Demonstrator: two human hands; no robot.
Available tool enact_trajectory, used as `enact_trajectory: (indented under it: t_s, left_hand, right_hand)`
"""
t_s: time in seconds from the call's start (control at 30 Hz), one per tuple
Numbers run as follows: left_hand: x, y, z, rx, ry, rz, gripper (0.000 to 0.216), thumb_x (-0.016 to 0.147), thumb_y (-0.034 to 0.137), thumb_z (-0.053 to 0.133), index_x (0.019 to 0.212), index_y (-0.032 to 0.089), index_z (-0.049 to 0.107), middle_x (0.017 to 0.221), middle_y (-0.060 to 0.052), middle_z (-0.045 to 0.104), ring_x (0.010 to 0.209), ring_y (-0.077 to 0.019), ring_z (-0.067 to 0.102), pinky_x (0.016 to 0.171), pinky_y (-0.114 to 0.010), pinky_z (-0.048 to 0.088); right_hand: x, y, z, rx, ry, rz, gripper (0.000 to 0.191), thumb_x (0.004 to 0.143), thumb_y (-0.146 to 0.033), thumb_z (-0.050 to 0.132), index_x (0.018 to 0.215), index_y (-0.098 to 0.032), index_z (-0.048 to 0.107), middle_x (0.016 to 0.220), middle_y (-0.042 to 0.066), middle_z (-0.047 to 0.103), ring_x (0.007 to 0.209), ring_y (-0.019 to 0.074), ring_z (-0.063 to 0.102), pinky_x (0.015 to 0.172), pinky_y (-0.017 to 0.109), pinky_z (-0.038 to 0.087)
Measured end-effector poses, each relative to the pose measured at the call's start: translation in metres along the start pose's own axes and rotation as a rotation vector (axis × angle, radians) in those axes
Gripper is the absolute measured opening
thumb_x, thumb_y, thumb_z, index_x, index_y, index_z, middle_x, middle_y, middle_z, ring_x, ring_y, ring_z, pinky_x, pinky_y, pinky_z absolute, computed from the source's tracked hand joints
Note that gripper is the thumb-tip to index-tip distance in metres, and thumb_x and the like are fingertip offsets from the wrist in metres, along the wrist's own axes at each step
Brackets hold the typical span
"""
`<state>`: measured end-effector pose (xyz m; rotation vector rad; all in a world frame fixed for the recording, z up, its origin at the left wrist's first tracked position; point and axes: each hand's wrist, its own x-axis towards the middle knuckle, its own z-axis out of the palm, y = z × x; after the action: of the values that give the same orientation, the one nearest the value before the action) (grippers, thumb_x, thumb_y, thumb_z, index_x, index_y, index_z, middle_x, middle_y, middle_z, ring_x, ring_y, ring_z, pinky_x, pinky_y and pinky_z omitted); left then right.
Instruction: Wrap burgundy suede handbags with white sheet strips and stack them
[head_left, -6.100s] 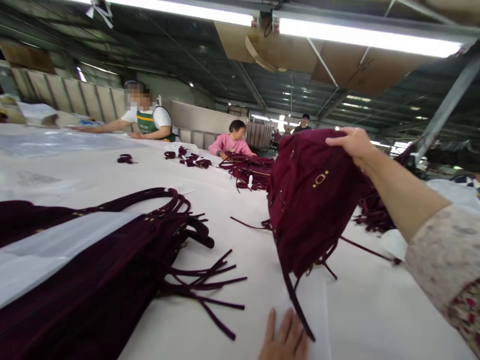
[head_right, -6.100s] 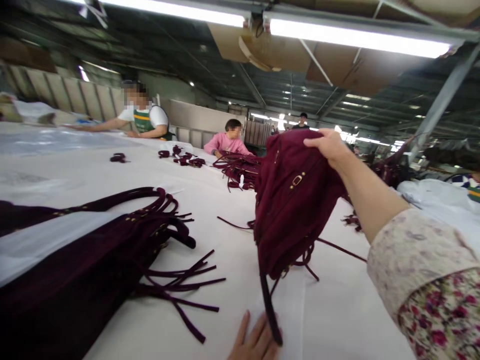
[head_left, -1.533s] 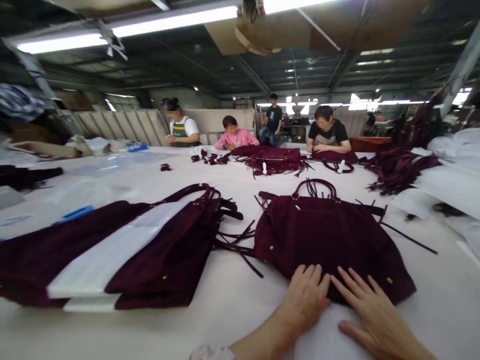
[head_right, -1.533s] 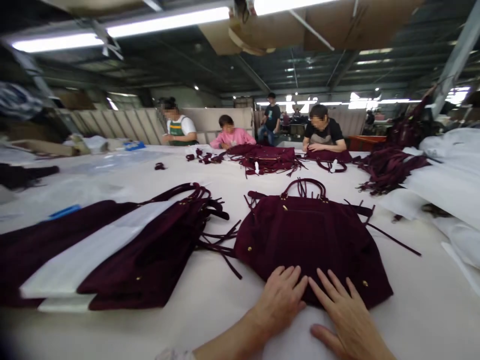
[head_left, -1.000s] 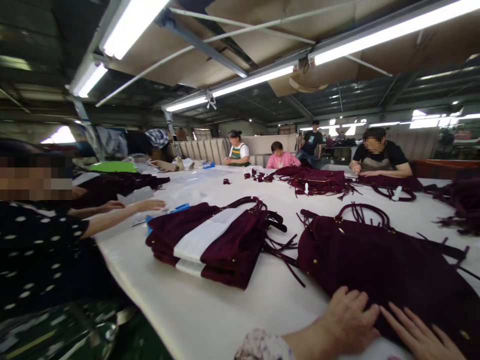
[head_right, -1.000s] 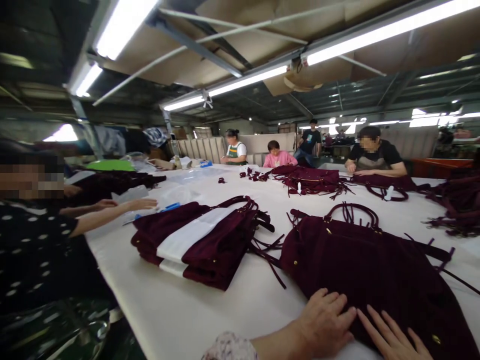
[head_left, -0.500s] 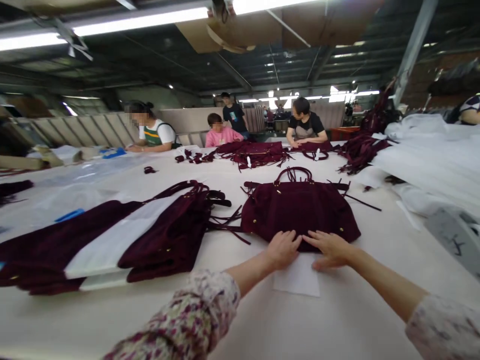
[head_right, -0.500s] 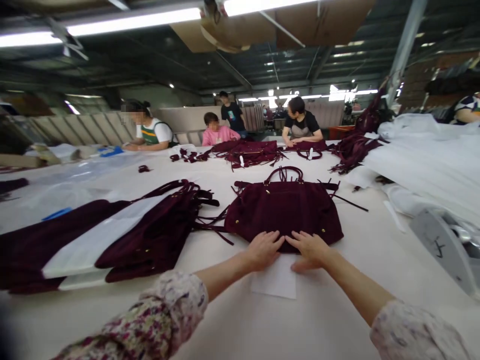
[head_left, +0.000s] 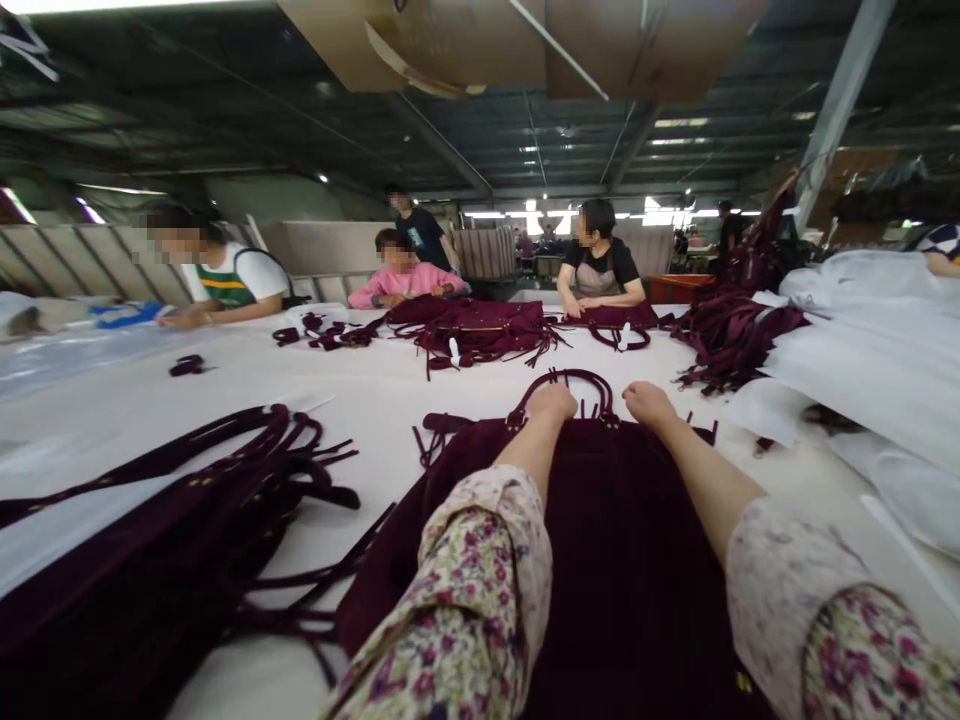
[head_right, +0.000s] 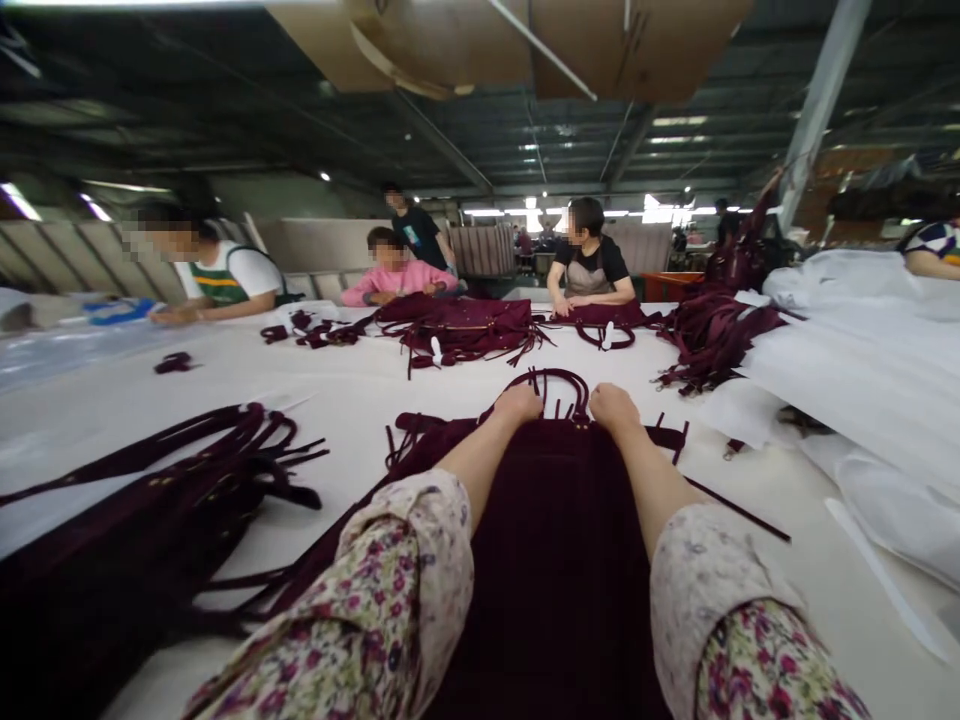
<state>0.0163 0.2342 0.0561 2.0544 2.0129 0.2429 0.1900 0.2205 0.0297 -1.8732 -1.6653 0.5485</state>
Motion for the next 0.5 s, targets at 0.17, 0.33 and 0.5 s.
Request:
enact_trajectory:
  t_s: [0.17,0.33,0.5]
  left_hand:
    - [0.045,0.007,0.057,0.018,0.027,-0.155,0.061,0.076,0.047,0.066,0.125,0.012,0.053,0.128,-0.022,0.055,0.118,-0.0336,0.053,0.094,-0.045,0.045]
    - [0.06,-0.001,0.077,0.034,0.038,-0.18,0.062,0.078,0.035,0.061,0.132,0.009,0.046,0.134,-0.024,0.05,0.123,-0.0309,0.05,0.094,-0.039,0.046]
    - [0.062,-0.002,0.072,0.018,0.016,-0.057,0.044,0.084,0.034,0.054,0.122,0.013,0.057,0.128,-0.019,0.058,0.116,-0.025,0.057,0.092,-0.031,0.047]
  right_hand:
    - [0.03,0.034,0.068,0.076,0.129,0.119,0.048,0.076,-0.053,0.06,0.098,-0.011,0.064,0.109,0.023,0.063,0.111,0.0391,0.053,0.092,0.053,0.039]
    - [0.041,0.057,0.088,0.263,0.212,0.149,0.048,0.064,-0.042,0.072,0.101,-0.012,0.064,0.103,0.017,0.066,0.109,0.0346,0.057,0.088,0.042,0.046]
    - [0.048,0.061,0.092,0.535,0.208,0.08,0.032,0.064,-0.033,0.07,0.091,-0.016,0.067,0.081,0.006,0.071,0.084,0.024,0.067,0.072,0.032,0.053]
